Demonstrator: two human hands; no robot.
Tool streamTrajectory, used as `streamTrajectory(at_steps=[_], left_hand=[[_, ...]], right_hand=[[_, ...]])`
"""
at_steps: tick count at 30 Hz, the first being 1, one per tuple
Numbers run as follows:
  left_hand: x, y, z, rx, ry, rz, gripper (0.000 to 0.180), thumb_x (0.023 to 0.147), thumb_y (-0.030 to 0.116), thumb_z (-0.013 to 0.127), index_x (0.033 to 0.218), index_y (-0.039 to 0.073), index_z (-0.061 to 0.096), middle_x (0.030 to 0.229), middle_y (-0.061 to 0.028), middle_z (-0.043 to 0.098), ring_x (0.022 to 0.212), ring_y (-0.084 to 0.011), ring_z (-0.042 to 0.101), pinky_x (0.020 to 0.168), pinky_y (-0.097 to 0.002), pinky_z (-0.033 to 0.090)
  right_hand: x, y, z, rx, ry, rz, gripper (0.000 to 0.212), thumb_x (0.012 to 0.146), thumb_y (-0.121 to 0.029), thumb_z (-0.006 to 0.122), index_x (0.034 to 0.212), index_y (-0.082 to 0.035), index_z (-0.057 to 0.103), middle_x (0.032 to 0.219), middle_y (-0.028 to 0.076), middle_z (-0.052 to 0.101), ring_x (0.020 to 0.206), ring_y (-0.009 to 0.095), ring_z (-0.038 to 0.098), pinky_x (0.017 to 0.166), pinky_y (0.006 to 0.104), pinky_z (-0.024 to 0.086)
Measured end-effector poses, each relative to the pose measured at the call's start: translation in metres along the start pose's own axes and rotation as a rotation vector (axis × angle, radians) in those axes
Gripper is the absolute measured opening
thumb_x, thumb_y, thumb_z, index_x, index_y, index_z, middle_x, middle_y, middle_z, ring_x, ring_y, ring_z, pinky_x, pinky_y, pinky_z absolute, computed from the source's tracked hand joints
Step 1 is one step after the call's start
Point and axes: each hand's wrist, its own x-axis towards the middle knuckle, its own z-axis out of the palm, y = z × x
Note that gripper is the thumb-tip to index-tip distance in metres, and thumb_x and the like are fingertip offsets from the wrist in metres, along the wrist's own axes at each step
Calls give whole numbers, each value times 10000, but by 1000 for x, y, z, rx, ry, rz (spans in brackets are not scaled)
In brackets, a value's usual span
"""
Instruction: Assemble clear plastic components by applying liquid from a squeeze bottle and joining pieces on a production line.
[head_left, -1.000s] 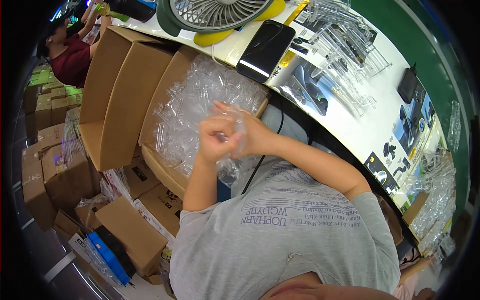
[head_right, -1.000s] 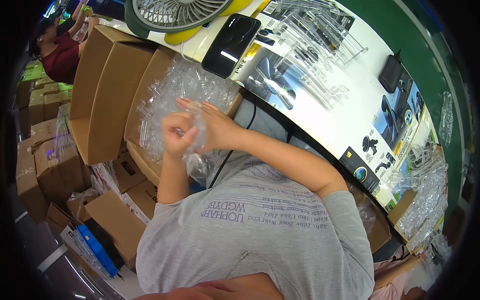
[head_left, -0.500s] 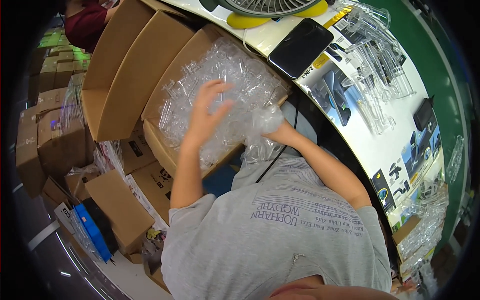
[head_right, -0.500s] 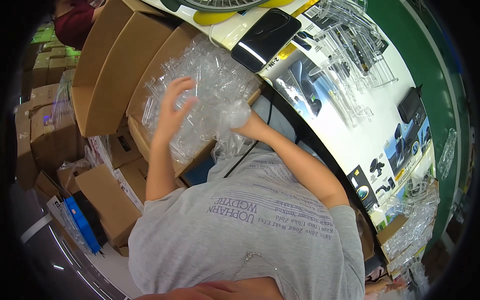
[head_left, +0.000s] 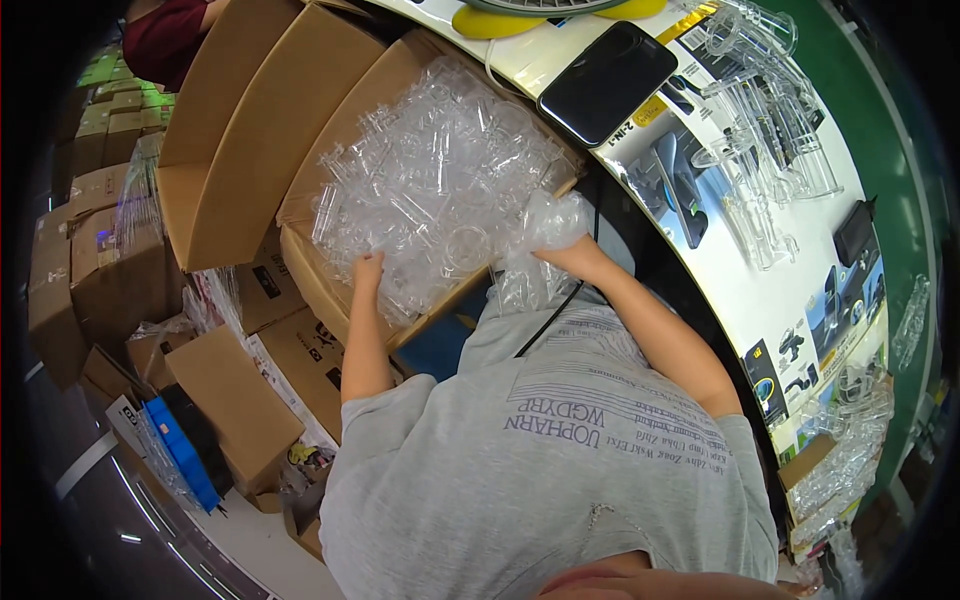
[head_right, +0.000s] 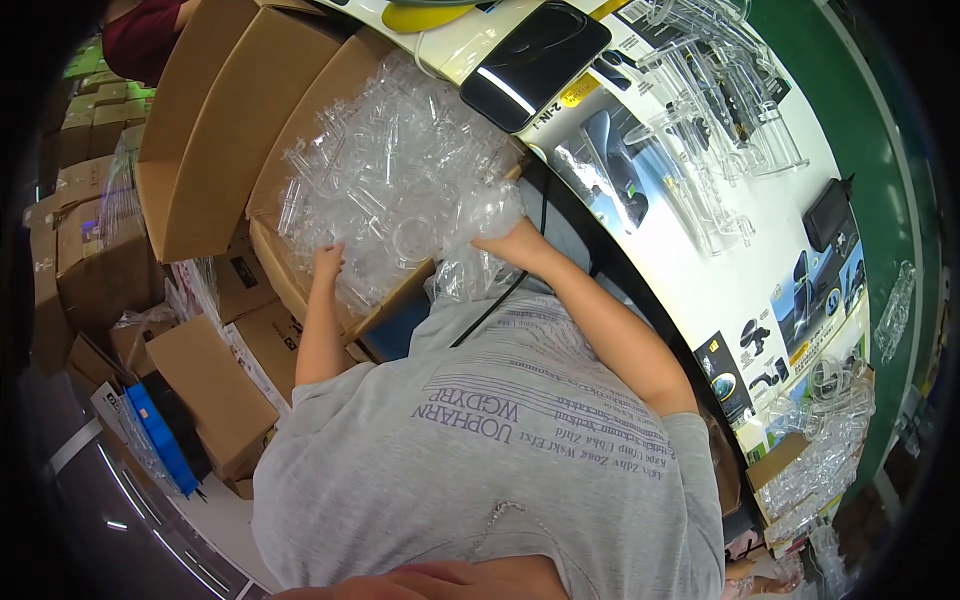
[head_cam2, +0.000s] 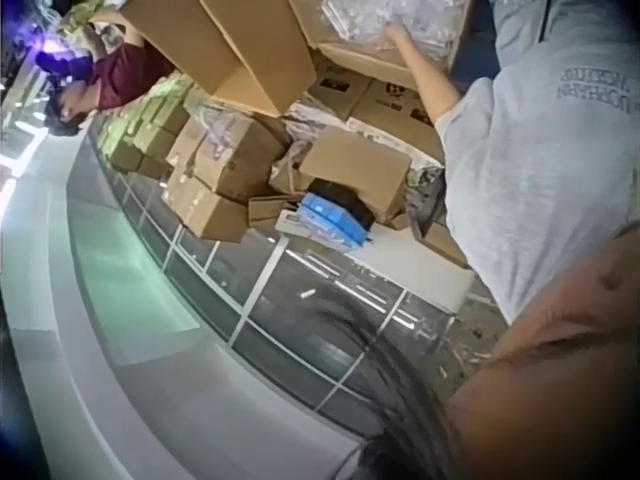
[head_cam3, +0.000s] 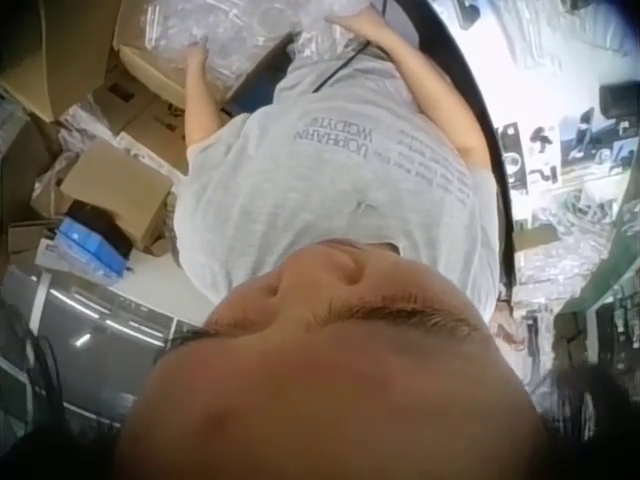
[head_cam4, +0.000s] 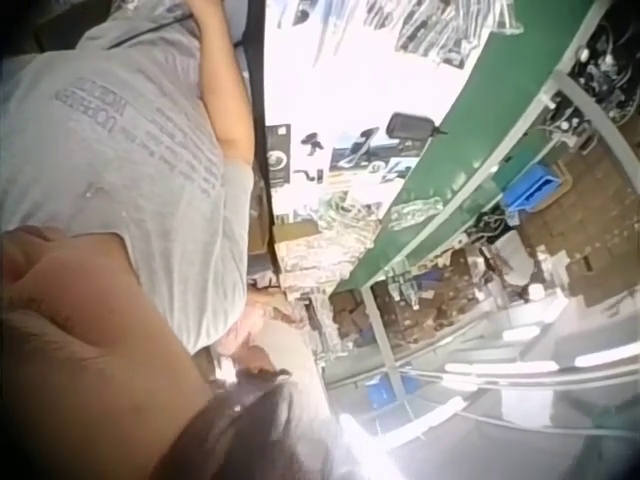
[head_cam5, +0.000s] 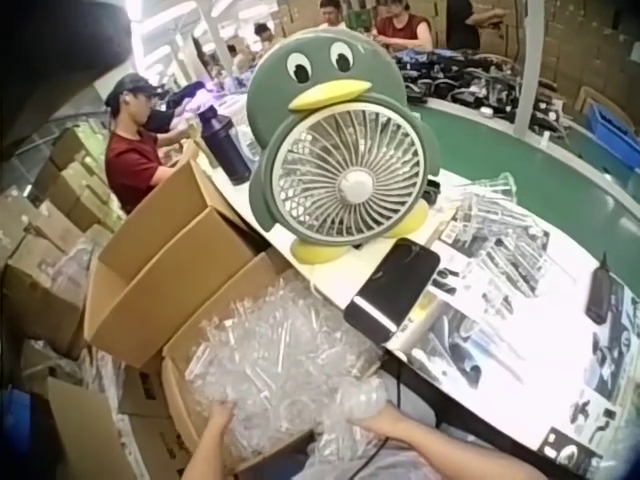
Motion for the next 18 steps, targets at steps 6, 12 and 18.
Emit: streamTrajectory(at_steps=[6,12,18], left_hand=[[-23,58,-47,-221,-104,148,241,764,195,679,815,-34,623,607,-8,543,467,-73,451,436,-223,351],[-14,108,-118,-71,131,556,157,819,143,602,813,-11,632,620,-29,570,545,-118,504,520,-267,400],[1,133,-141,103,427,475,163,834,161,558,887,25,630,703,-100,612,637,-216,567,646,-328,455]], right_hand=[[1,4,-2,-32,14,-14,495,675,-129,712,1111,-4,513,1056,111,565,996,199,536,869,316,421],[-1,-7,2,-35,-11,-28,476,679,-124,723,1095,-3,526,1033,99,579,968,187,550,843,313,435],[-8,-3,-1,5,29,-5,430,689,-137,687,1079,-27,546,1032,100,589,975,201,558,857,311,429]])
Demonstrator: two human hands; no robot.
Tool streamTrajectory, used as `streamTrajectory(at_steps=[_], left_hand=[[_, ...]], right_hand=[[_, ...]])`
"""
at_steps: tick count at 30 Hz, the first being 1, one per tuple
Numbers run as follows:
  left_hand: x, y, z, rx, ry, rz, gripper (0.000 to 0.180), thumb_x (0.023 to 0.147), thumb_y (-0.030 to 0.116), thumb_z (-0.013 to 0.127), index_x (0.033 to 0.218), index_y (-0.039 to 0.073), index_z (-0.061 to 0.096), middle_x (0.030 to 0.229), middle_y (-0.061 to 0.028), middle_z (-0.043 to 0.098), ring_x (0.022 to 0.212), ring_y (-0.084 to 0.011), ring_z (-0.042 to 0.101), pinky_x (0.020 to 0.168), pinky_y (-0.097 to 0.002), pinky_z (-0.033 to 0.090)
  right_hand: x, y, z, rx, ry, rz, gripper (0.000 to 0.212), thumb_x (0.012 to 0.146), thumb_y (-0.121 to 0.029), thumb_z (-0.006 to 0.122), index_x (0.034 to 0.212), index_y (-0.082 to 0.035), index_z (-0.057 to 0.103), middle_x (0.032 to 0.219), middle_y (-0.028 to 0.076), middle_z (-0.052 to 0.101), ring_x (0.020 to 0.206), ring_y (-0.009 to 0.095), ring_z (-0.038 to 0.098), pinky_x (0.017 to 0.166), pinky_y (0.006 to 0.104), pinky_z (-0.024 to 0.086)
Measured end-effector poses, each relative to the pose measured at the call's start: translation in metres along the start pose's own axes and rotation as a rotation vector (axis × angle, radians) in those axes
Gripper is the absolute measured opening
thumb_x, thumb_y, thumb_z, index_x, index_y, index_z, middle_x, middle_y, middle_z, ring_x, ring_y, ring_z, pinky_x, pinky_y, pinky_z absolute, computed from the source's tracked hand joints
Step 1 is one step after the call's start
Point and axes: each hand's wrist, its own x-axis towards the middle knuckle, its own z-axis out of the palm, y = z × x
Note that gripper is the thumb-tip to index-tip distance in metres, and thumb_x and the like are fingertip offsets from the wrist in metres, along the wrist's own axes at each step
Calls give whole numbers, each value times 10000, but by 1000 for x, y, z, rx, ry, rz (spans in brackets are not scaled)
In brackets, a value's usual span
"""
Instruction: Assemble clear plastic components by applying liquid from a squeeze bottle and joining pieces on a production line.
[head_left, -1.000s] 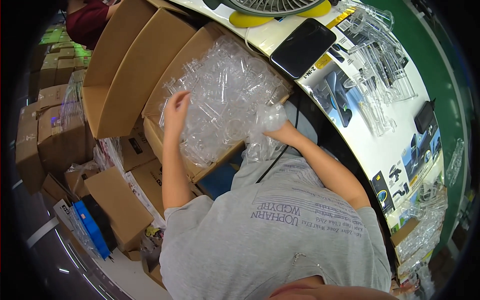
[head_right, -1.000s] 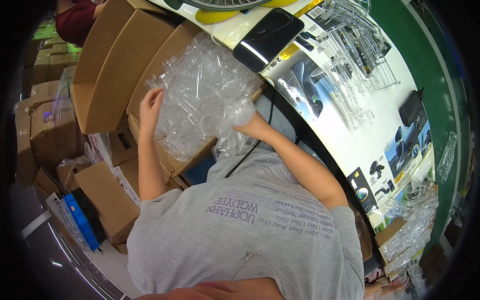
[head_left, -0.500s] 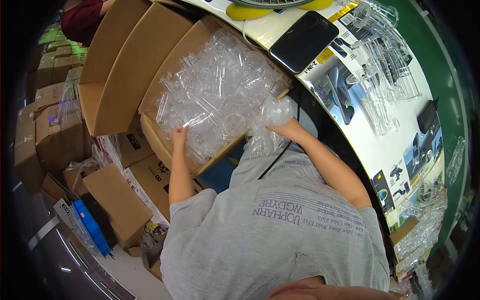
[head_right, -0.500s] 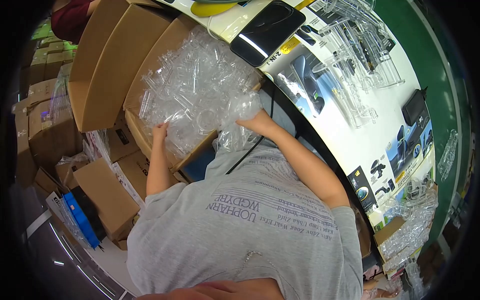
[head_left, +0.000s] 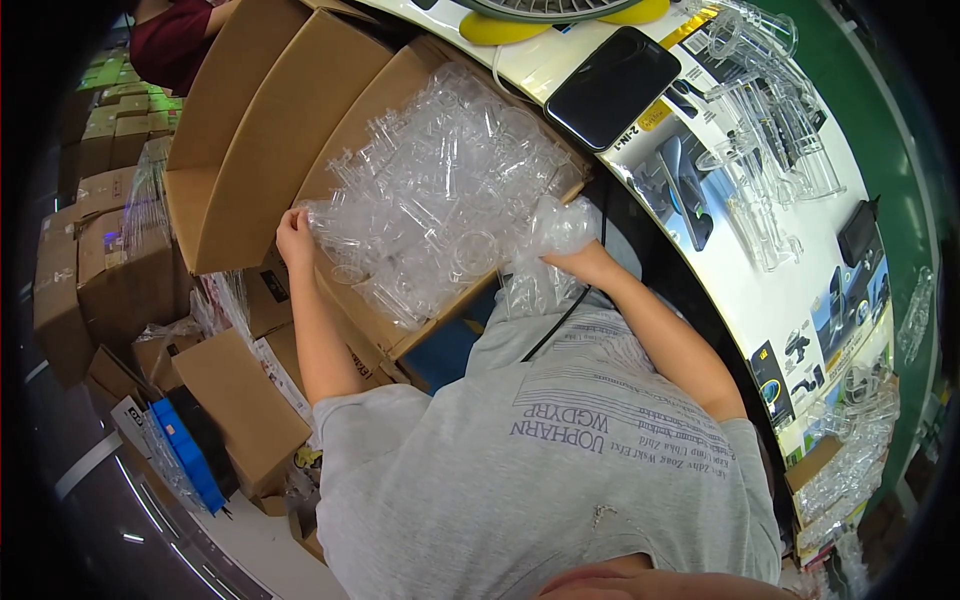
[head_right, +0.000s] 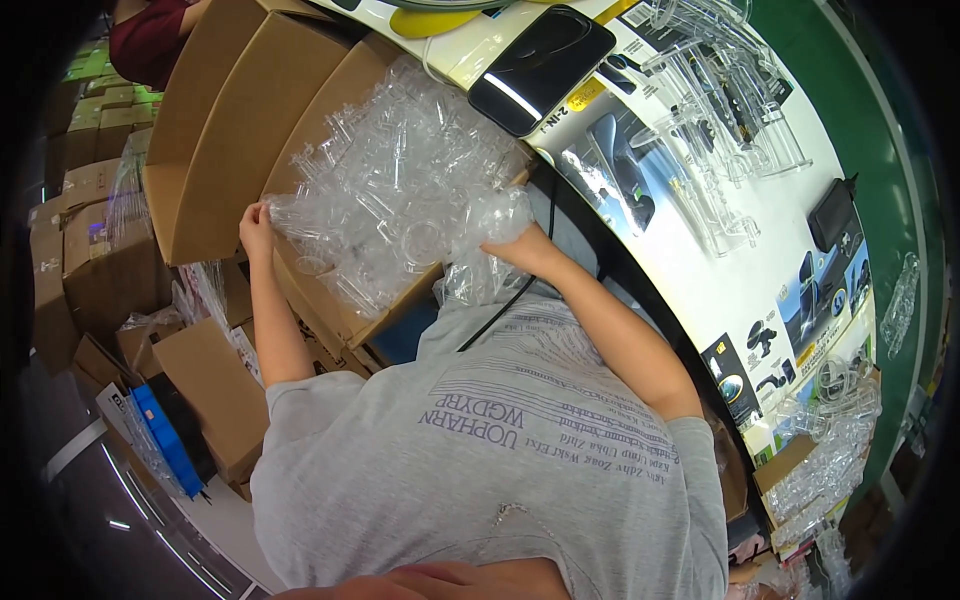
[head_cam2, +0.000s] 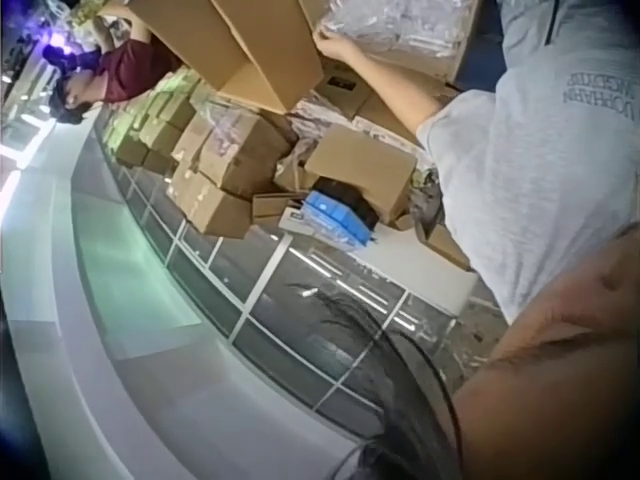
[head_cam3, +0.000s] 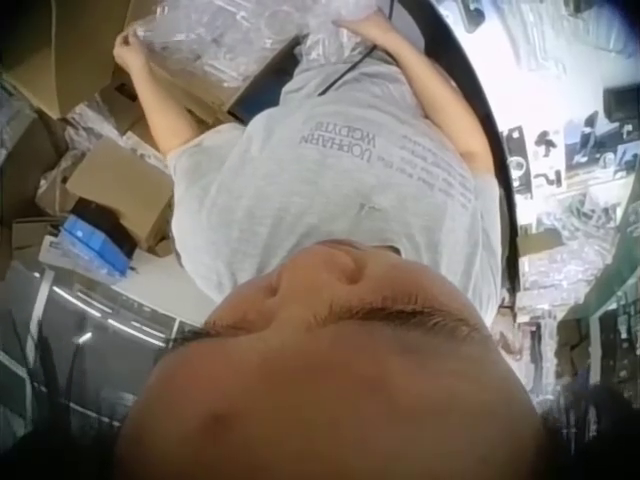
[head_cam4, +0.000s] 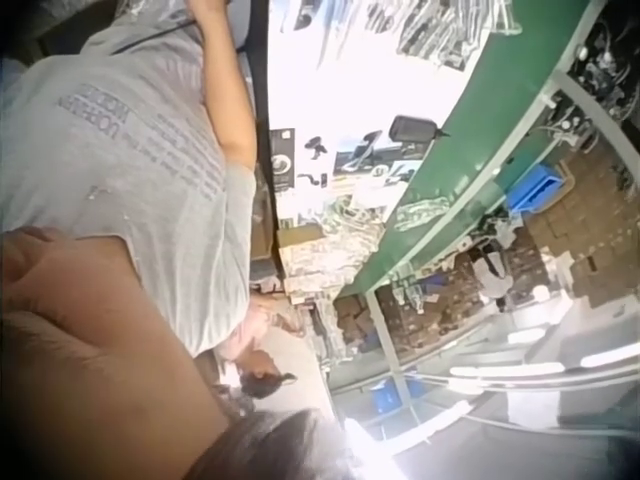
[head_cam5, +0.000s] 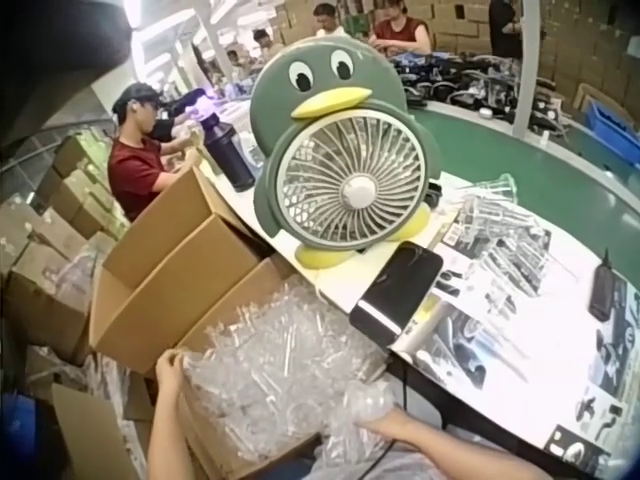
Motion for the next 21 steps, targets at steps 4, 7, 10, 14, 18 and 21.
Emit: streamTrajectory(at_steps=[4,7,10,14,18,21], left_hand=[[-6,-27,8,-71,113,-6,201,838,163,546,985,40,608,828,-107,610,742,-218,587,697,-332,462],[-30,8,20,-138,428,-16,246,836,160,541,1053,46,563,946,-116,570,851,-236,577,744,-343,461],[-52,30,21,72,298,166,246,850,191,517,1026,20,537,1005,-147,534,897,-281,555,789,-368,443],[-39,-7,46,131,306,143,258,852,186,500,1042,15,536,1010,-153,541,908,-289,553,798,-367,439],[8,-99,57,-337,379,-150,279,827,136,512,1068,-3,532,979,-111,566,878,-234,554,750,-331,439],[28,-103,66,-541,143,-339,262,831,130,533,1054,-5,550,857,-63,584,740,-158,548,634,-270,430]], right_hand=[[-1,-10,0,-2,-49,12,438,690,-128,685,1090,-21,542,1042,101,588,979,196,556,860,307,427],[-1,-6,-5,-3,-59,58,444,690,-128,682,1097,-19,539,1048,103,586,982,195,554,864,307,424],[-1,-6,-2,-6,-48,62,439,691,-130,680,1092,-18,541,1042,103,588,979,196,556,862,307,424],[0,6,-4,-24,13,-31,435,695,-157,724,1067,-1,560,1016,107,606,943,190,569,839,313,443],[0,-2,3,-43,-40,-37,452,694,-165,724,1077,-1,553,1027,109,602,958,194,565,848,314,438],[1,-1,1,-40,-30,1,462,692,-168,726,1084,0,548,1035,112,598,969,196,562,855,313,435]])
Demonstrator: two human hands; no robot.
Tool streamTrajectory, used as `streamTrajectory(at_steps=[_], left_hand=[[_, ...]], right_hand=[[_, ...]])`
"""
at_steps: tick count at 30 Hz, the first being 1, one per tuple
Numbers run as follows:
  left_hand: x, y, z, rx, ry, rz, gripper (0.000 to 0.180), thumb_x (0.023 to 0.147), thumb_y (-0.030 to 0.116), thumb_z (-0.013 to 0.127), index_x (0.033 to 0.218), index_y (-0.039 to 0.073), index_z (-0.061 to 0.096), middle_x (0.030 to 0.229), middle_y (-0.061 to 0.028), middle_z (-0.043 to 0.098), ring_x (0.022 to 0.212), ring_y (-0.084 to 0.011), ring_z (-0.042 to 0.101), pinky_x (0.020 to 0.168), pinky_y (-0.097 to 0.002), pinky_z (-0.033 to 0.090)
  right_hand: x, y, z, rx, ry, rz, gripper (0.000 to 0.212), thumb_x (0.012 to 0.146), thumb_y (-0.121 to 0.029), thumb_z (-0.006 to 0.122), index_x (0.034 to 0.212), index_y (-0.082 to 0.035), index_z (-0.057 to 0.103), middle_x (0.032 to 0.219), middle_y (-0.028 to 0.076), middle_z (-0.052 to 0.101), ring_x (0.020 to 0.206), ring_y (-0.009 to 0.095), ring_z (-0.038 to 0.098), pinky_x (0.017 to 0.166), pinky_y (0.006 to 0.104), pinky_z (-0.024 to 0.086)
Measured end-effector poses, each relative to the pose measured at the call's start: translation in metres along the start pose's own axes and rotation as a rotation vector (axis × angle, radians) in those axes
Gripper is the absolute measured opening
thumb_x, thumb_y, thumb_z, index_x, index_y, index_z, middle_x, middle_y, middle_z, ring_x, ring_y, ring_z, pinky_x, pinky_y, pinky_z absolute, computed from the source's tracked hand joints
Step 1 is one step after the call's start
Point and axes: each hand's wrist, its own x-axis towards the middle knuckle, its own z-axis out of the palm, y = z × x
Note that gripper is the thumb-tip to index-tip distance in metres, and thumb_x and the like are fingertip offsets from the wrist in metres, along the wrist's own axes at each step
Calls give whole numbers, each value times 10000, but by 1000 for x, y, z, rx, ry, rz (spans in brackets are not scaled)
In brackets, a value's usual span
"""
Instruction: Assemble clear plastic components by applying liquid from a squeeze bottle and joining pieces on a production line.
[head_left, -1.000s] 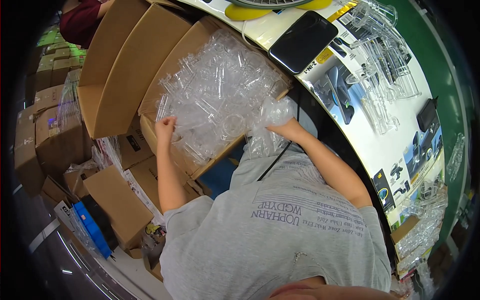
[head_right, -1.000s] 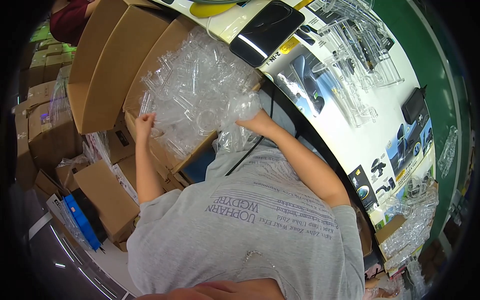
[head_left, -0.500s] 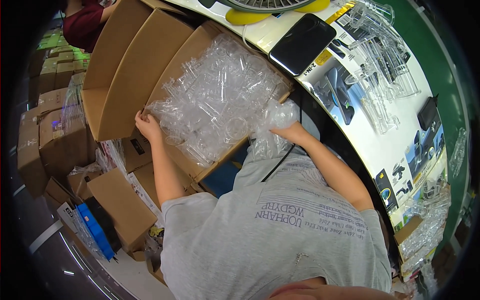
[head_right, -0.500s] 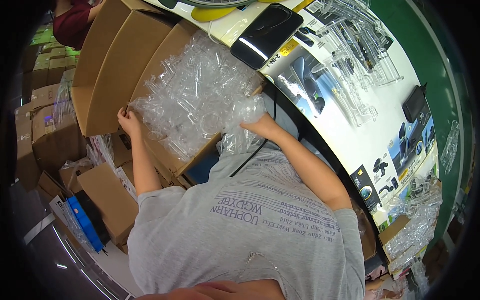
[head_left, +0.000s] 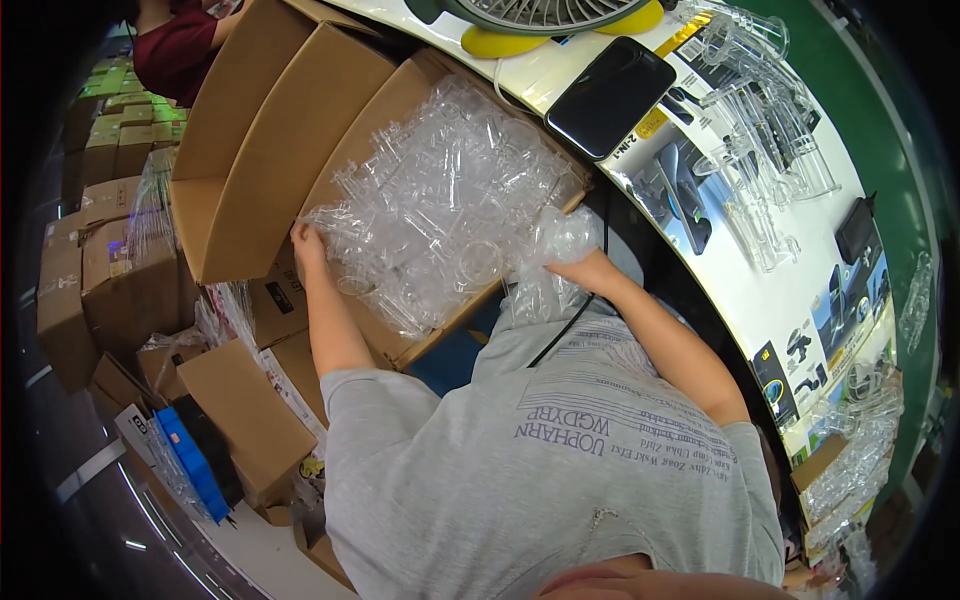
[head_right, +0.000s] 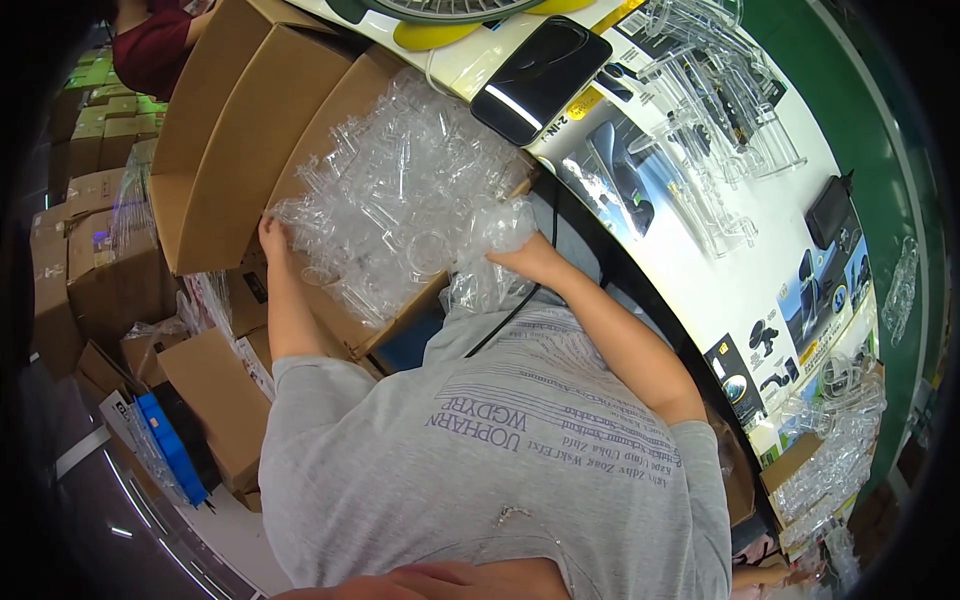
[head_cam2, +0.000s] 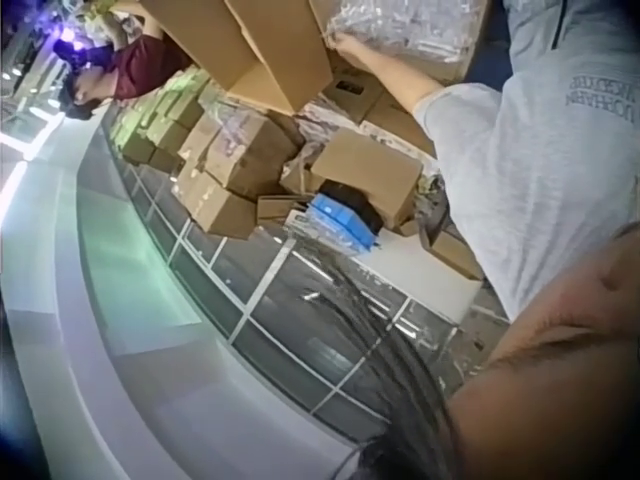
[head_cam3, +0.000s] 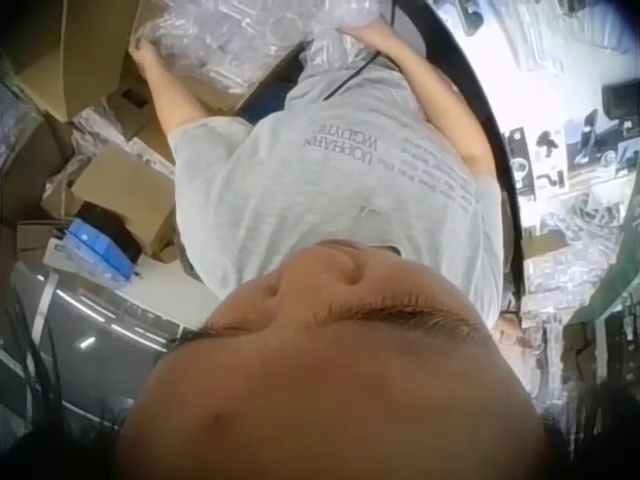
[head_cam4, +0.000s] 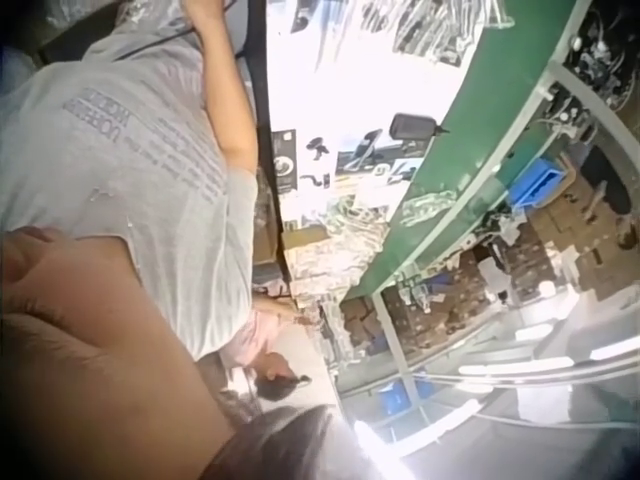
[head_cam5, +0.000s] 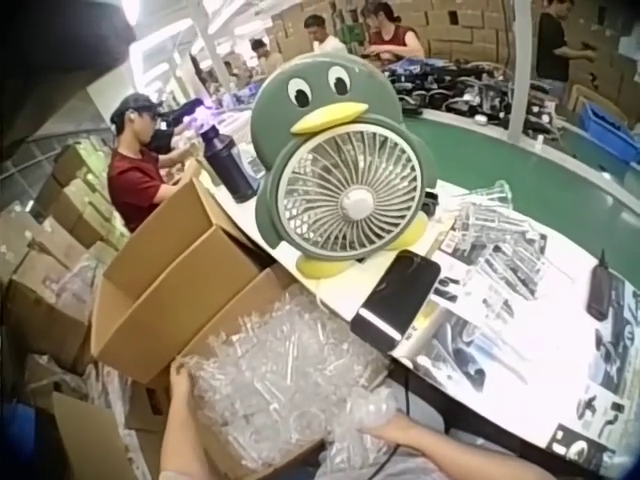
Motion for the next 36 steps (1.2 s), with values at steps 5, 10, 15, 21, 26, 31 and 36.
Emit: streamTrajectory(at_steps=[5,10,15,21,26,31,36], left_hand=[[-7,20,5,-203,-84,-167,177,840,141,588,946,5,625,698,-8,571,562,-68,476,497,-194,361],[-42,87,4,-358,-150,201,184,812,140,655,924,-6,647,796,-25,628,709,-109,564,639,-215,441],[-49,116,-41,122,-189,485,106,856,73,580,916,3,631,1117,-116,584,1001,-171,540,842,-270,432],[-77,184,-36,-456,-101,309,82,898,69,496,940,10,536,1156,-122,562,1003,-177,541,872,-295,433],[-134,241,7,-443,-542,346,108,906,122,497,942,33,546,992,-77,616,949,-149,552,833,-280,434],[-236,262,72,-307,-1016,468,136,917,154,473,937,32,530,981,-86,611,938,-150,552,856,-295,416],[-311,221,124,-456,-1175,176,89,874,104,529,912,27,551,1015,-95,586,893,-165,562,816,-275,432]], right_hand=[[-2,-5,1,19,8,33,424,680,-144,683,1065,-19,555,1037,126,593,983,225,560,859,322,430],[-3,-1,-4,5,43,-3,430,676,-144,682,1066,-19,553,1032,127,593,984,229,558,863,322,428],[2,-1,2,-20,-9,-22,429,675,-134,679,1067,-19,550,1032,124,591,982,226,557,871,319,424],[-1,-3,1,42,19,-18,440,668,-113,683,1077,-24,550,1042,113,587,996,217,551,882,318,418],[2,3,-1,-5,-2,-13,473,663,-105,680,1107,-21,541,1076,119,577,1024,216,538,897,316,409],[4,-7,2,44,12,-198,511,654,-98,675,1137,-26,524,1110,124,559,1064,216,514,929,310,386],[2,-10,-2,-169,42,-482,561,657,-128,681,1182,-47,498,1181,125,521,1116,224,480,958,317,366]])
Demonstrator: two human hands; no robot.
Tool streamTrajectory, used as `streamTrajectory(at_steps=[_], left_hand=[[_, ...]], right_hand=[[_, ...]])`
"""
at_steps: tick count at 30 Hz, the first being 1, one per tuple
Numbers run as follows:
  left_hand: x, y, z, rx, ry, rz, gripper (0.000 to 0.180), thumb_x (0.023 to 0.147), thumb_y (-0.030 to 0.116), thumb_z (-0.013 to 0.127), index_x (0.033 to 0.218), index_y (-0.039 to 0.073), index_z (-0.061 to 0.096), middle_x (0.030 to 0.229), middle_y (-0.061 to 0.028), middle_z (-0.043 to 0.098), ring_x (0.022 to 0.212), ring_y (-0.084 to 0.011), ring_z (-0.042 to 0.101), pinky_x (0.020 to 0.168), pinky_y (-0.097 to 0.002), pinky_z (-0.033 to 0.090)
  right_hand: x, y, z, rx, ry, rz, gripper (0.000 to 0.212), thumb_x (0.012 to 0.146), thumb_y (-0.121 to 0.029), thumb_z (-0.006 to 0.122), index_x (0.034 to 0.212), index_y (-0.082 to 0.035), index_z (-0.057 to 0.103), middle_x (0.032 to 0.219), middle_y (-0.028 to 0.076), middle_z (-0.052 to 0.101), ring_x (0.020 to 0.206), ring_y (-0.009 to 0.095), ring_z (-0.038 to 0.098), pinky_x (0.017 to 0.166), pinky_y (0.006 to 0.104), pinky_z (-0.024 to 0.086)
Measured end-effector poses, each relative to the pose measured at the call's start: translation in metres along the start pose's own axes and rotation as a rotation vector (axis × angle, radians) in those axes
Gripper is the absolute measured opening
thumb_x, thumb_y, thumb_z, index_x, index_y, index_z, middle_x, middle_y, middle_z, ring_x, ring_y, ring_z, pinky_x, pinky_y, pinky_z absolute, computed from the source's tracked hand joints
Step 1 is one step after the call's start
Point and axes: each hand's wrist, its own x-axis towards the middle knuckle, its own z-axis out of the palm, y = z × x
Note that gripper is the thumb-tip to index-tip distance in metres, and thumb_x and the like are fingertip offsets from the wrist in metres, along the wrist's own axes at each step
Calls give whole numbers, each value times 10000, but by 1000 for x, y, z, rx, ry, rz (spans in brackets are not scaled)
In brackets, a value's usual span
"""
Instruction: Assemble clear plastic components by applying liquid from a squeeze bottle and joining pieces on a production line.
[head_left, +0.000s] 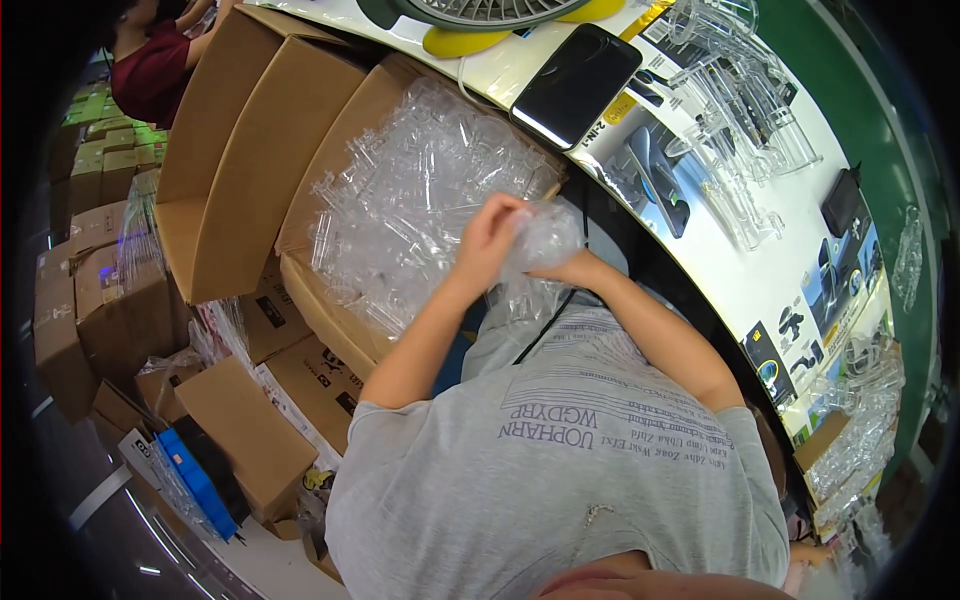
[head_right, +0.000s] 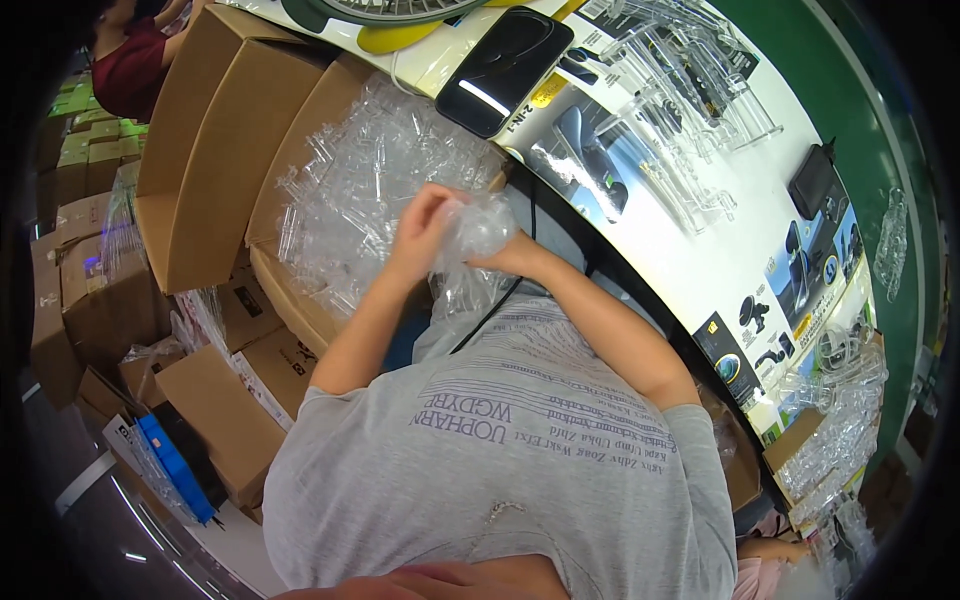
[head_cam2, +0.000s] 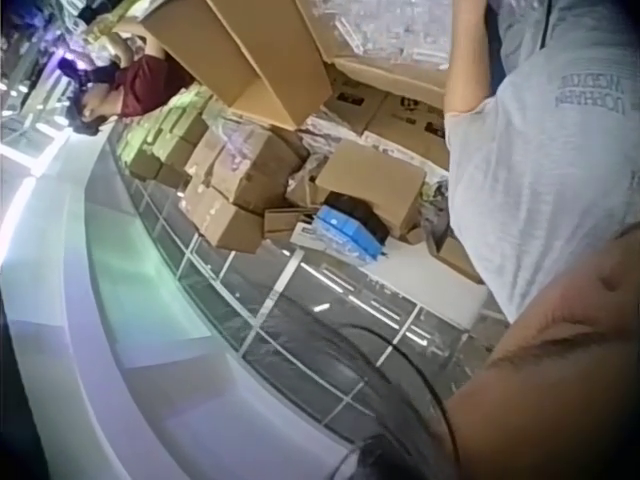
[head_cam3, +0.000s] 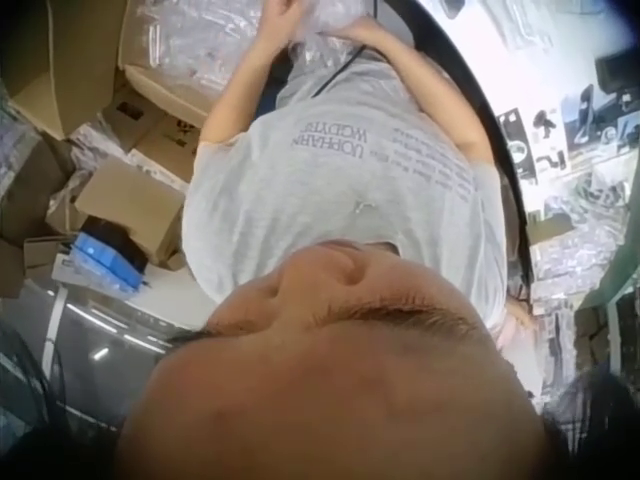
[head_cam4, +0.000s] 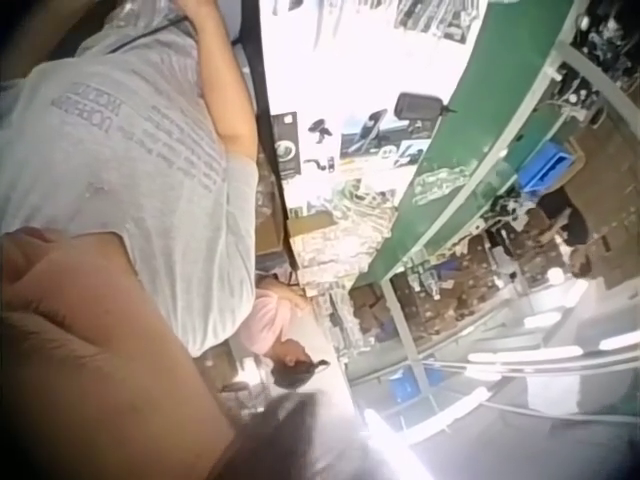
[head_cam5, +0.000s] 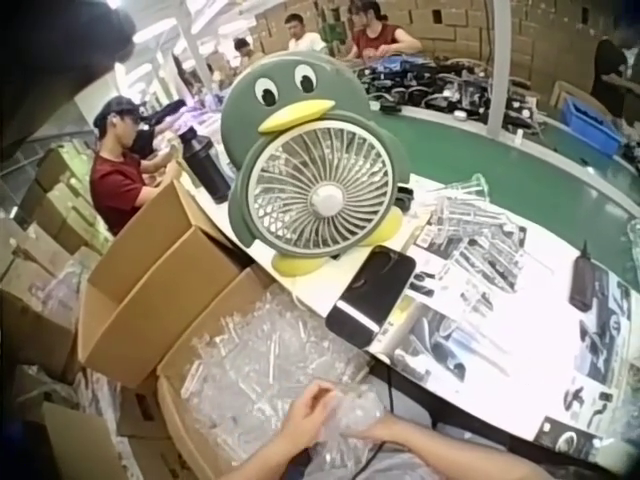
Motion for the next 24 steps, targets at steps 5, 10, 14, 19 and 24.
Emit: streamTrajectory(at_steps=[5,10,14,19,24], left_hand=[[6,18,22,639,170,348,94,777,43,589,868,39,610,1054,-106,566,962,-238,535,866,-328,402],[13,5,22,633,159,372,115,745,85,634,860,74,639,1078,-107,553,1068,-293,467,923,-379,352],[9,23,13,523,136,306,135,756,83,627,887,49,627,1065,-109,568,1021,-268,508,901,-344,379],[-20,23,-99,615,404,-59,173,851,164,549,856,4,614,761,-79,616,763,-160,598,712,-268,447],[-80,-31,-204,1270,-5,-704,247,780,212,569,931,33,648,895,-183,644,814,-343,618,731,-393,470]], right_hand=[[-12,24,-3,126,-132,318,538,678,-205,724,1142,-37,509,1164,109,522,1087,238,492,940,326,377],[-13,30,1,333,-31,431,570,667,-185,757,1153,-46,492,1137,97,532,1058,219,509,908,337,409],[-15,24,0,483,74,500,627,660,-147,774,1197,-62,461,1146,94,528,1055,203,509,890,334,429],[-19,26,-2,281,61,501,614,684,-126,756,1210,-41,452,1153,93,529,1048,217,517,906,334,423],[-19,0,-17,-17,-98,16,520,798,-250,645,1224,-31,441,1191,115,512,1088,250,497,949,364,396]])
